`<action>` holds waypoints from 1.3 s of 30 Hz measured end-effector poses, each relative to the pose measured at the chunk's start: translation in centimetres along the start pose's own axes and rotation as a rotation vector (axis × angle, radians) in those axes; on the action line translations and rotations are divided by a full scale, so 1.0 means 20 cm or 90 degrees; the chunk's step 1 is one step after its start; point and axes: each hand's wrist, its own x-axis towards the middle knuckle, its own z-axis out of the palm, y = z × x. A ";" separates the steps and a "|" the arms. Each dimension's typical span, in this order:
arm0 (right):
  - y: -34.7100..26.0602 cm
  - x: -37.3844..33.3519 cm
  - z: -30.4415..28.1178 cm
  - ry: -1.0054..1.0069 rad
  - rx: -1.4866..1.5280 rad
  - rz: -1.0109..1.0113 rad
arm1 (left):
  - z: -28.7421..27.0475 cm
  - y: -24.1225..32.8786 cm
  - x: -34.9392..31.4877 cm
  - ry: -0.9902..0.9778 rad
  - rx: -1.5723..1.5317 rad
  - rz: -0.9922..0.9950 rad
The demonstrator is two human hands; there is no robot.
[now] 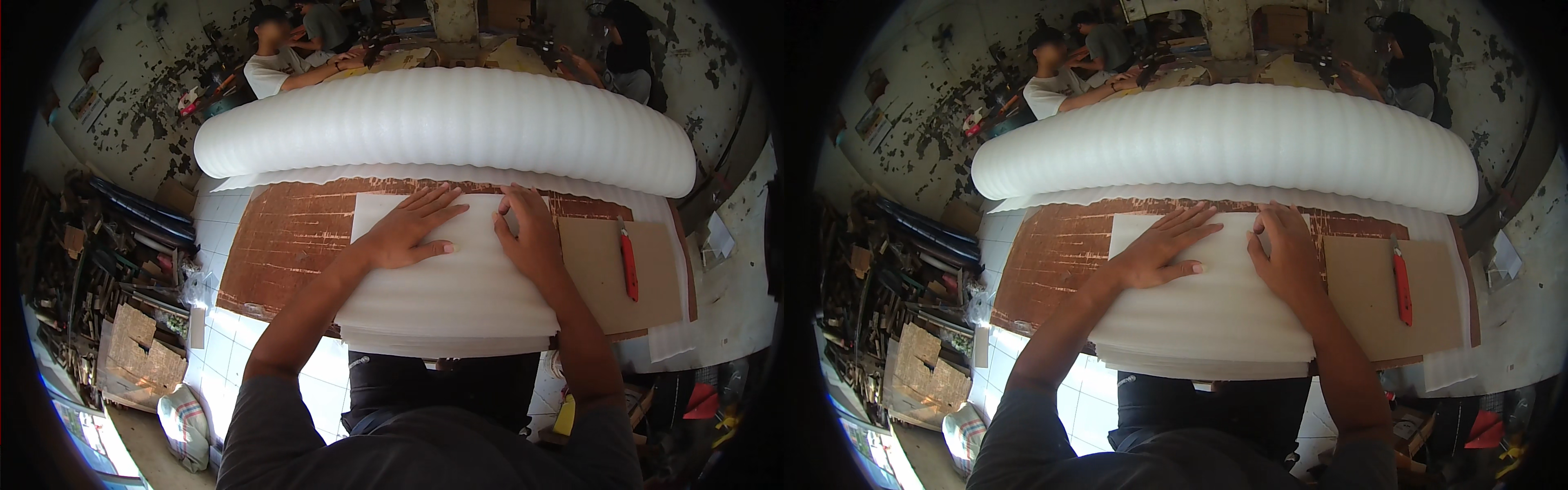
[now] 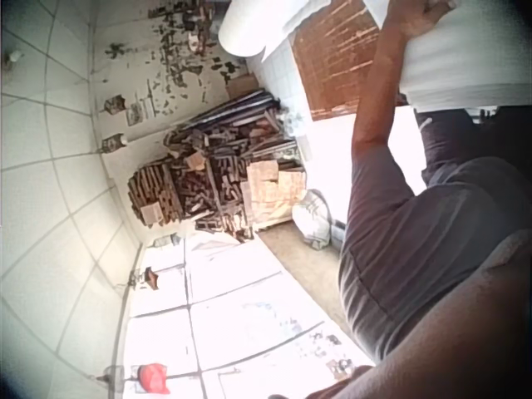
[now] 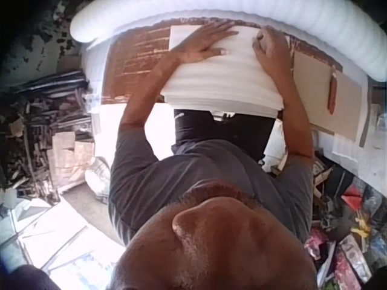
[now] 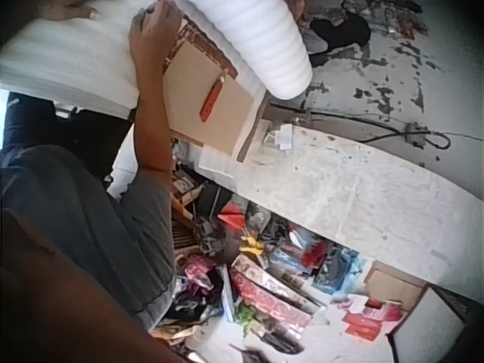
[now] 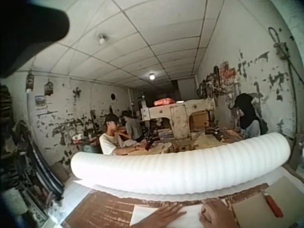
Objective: The person aligns and sets aside a stack of foam sheets, unrolls a section of foam wrap onto the table, and cuts along a cardboard template on the foam using a utility knife.
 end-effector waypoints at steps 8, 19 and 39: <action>-0.02 0.01 -0.02 -0.008 -0.009 0.002 | 0.01 0.02 0.01 -0.023 0.089 0.003; -0.04 0.01 -0.06 -0.085 -0.007 -0.110 | 0.00 0.04 0.01 -0.030 0.092 0.003; -0.04 -0.01 -0.05 -0.024 0.019 -0.035 | 0.00 0.05 0.01 0.065 -0.023 -0.034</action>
